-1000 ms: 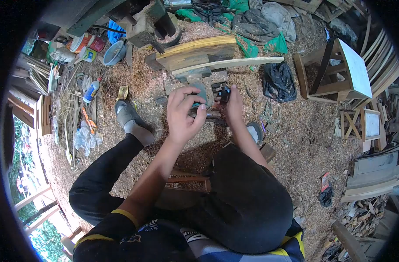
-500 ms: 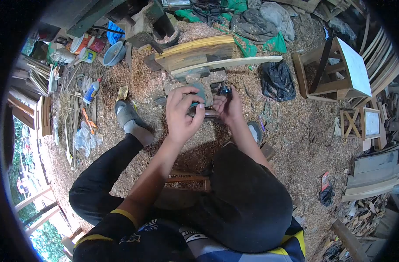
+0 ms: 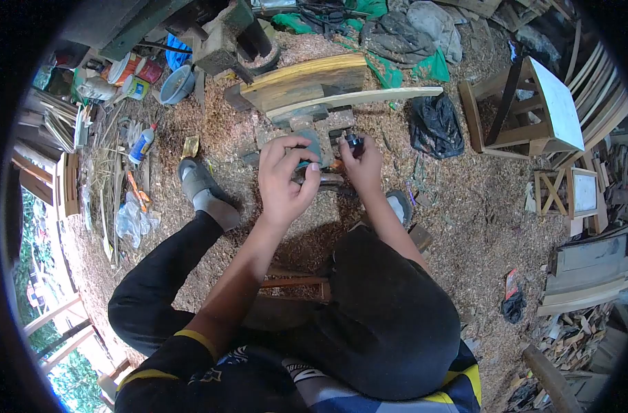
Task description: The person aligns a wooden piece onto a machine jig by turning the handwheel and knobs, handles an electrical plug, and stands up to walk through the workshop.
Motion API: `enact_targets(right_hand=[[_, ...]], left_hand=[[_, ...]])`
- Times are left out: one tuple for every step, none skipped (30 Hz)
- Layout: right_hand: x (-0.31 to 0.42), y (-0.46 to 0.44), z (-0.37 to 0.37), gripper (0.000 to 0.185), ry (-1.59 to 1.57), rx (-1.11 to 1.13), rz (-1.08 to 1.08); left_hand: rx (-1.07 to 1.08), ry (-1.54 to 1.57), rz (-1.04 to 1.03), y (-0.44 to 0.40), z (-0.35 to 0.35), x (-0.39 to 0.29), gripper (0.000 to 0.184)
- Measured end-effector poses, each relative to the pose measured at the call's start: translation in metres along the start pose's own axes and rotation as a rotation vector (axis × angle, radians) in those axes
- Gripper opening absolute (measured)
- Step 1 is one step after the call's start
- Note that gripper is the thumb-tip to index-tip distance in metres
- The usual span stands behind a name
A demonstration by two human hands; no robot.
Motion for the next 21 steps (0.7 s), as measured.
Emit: enact_targets(right_hand=[[-0.002,-0.001,0.0,0.039,0.0,-0.001,-0.001],[-0.002,-0.003,0.0,0.042,0.217,-0.04,0.081],[0.005,-0.003,0.001,0.046,0.433,-0.078,0.164],[0.01,0.0,0.001,0.046,0.432,-0.077,0.166],[0.015,0.005,0.003,0.05,0.389,-0.087,0.158],[0.021,0.008,0.005,0.055,0.348,-0.097,0.149],[0.02,0.008,0.006,0.055,0.35,-0.098,0.151],[0.019,0.01,0.008,0.059,0.385,-0.19,0.342],[0.019,0.014,0.009,0.064,0.417,-0.28,0.531],[0.014,0.014,0.009,0.064,0.419,-0.278,0.525],[0.008,0.011,0.009,0.067,0.454,-0.219,0.45],[0.008,0.007,0.01,0.069,0.486,-0.162,0.379],[0.009,0.005,0.012,0.069,0.486,-0.163,0.38],[0.009,0.003,0.014,0.067,0.507,-0.106,0.345],[0.011,0.002,0.014,0.065,0.526,-0.049,0.311],[0.011,0.001,0.013,0.065,0.525,-0.049,0.312],[0.01,0.001,0.012,0.056,0.52,-0.064,0.296],[0.009,0.001,0.011,0.049,0.515,-0.079,0.28],[0.006,0.003,0.005,0.049,0.516,-0.078,0.28],[-0.002,0.003,-0.005,0.043,-0.019,0.008,0.037],[-0.007,0.005,-0.014,0.041,-0.554,0.096,-0.207]], left_hand=[[-0.002,0.006,-0.002,0.0,-0.001,0.0,0.014],[-0.004,0.011,-0.004,0.0,-0.001,0.0,0.014],[-0.004,0.01,-0.004,0.001,0.0,0.0,0.014],[0.009,0.017,0.012,0.001,0.0,-0.001,0.013],[0.02,0.024,0.028,0.001,0.0,-0.001,0.012],[0.017,0.025,0.026,0.0,0.001,-0.002,0.012],[0.017,0.014,0.022,0.0,0.001,-0.002,0.013],[0.02,0.004,0.019,0.0,0.0,-0.002,0.013],[0.022,0.006,0.022,0.0,0.0,-0.002,0.013],[0.015,0.01,0.027,0.0,-0.001,-0.003,0.013],[0.008,0.015,0.033,0.001,-0.001,-0.003,0.013],[0.01,0.016,0.034,0.002,-0.001,-0.003,0.013],[0.008,0.018,0.035,0.002,-0.001,-0.003,0.013],[0.005,0.019,0.037,0.002,-0.001,-0.003,0.013],[0.005,0.018,0.036,0.001,-0.001,-0.002,0.013],[0.006,0.018,0.027,0.002,-0.001,-0.002,0.013],[0.007,0.018,0.02,0.002,-0.001,-0.002,0.013],[0.006,0.019,0.021,0.002,-0.002,-0.002,0.013],[0.004,0.019,0.021,0.002,-0.002,-0.002,0.012],[0.001,0.017,0.022,0.002,-0.002,-0.003,0.012],[-0.001,0.016,0.022,0.002,-0.002,-0.003,0.012]])
Point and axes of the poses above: each hand's wrist, its own y-axis away from the middle knuckle, its own z-axis out of the back of the hand, x = y × z, the point moved 2 cm from there along -y, towards the middle knuckle, and after that the axes turned 9 degrees about y, right-handed, at the moved point
